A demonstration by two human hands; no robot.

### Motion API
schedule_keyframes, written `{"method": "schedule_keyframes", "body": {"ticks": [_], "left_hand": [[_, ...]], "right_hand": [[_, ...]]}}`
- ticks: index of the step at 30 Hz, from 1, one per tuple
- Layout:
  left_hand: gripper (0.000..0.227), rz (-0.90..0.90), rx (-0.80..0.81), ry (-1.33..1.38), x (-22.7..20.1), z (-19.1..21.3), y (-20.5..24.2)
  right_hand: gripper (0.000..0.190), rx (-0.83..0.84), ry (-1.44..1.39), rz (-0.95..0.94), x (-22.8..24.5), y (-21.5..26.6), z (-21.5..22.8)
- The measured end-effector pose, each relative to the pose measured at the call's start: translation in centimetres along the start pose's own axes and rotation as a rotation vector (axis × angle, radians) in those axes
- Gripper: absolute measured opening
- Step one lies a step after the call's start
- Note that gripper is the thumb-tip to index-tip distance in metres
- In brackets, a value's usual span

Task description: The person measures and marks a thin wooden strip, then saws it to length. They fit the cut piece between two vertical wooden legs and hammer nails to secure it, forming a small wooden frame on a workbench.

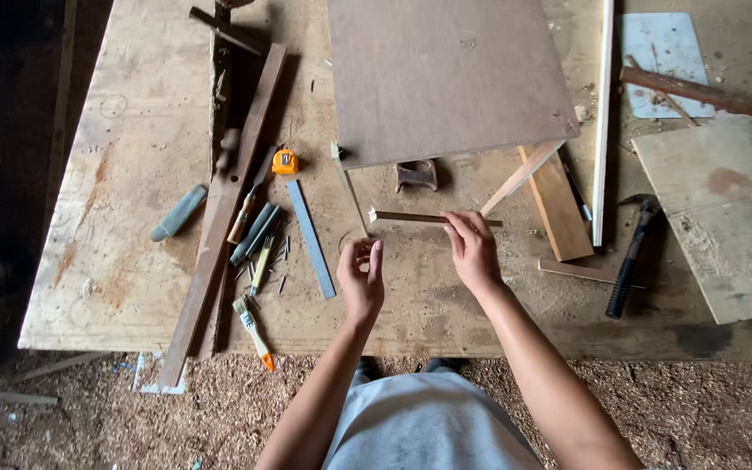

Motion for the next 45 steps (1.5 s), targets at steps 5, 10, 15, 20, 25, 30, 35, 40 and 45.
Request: {"method": "schedule_keyframes", "body": {"ticks": [5, 10, 15, 20, 25, 30, 35, 40, 45], "left_hand": [[0.022, -0.311, -0.084, 0.075, -5.9, -0.8, -1.2], [0.026, -0.241, -0.168, 0.215, -7.1, -1.5, -2.0], [0.027, 0.001, -0.145, 0.1, -3.5, -1.8, -1.5], [0.035, 0.231, 0.006, -0.049, 0.8, -2.9, -1.1], [0.038, 0.31, 0.035, -0.009, 3.1, -4.2, -1.3], [0.039, 0.315, 0.04, -0.017, 3.6, -3.5, -1.3], [0.038, 0.264, -0.079, 0.011, 2.7, -2.5, -1.3], [0.038, 0.214, -0.085, -0.051, 2.9, -0.9, -1.5], [0.037, 0.244, 0.012, -0.13, 4.0, -0.9, -1.3]], "right_hand": [[0.028, -0.081, 0.203, 0.183, 4.4, -1.8, 6.4], [0.027, -0.029, 0.108, 0.171, 5.7, -4.7, 8.4], [0.036, 0.064, 0.168, 0.142, 6.6, -5.2, 8.1], [0.021, 0.35, 0.379, -0.186, 8.7, -5.9, 7.7], [0.014, 0.188, 0.601, 0.028, 11.1, -6.7, 7.1], [0.016, 0.289, 0.531, -0.105, 9.8, -6.1, 5.9], [0.012, 0.205, 0.259, -0.151, 5.9, -4.2, 3.5], [0.021, 0.13, 0.072, -0.053, 1.7, -0.5, -0.1], [0.022, 0.239, -0.001, -0.191, -2.1, 0.3, -2.1]]}}
Point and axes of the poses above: each hand's wrist, its own y-axis away from the middle knuckle, its own z-axis out of the back of the hand, x = y × z, the point moved 1 cm from there along -y, towards the middle knuckle, and after that the axes turned 9 degrees about x, right-handed, at the moved point
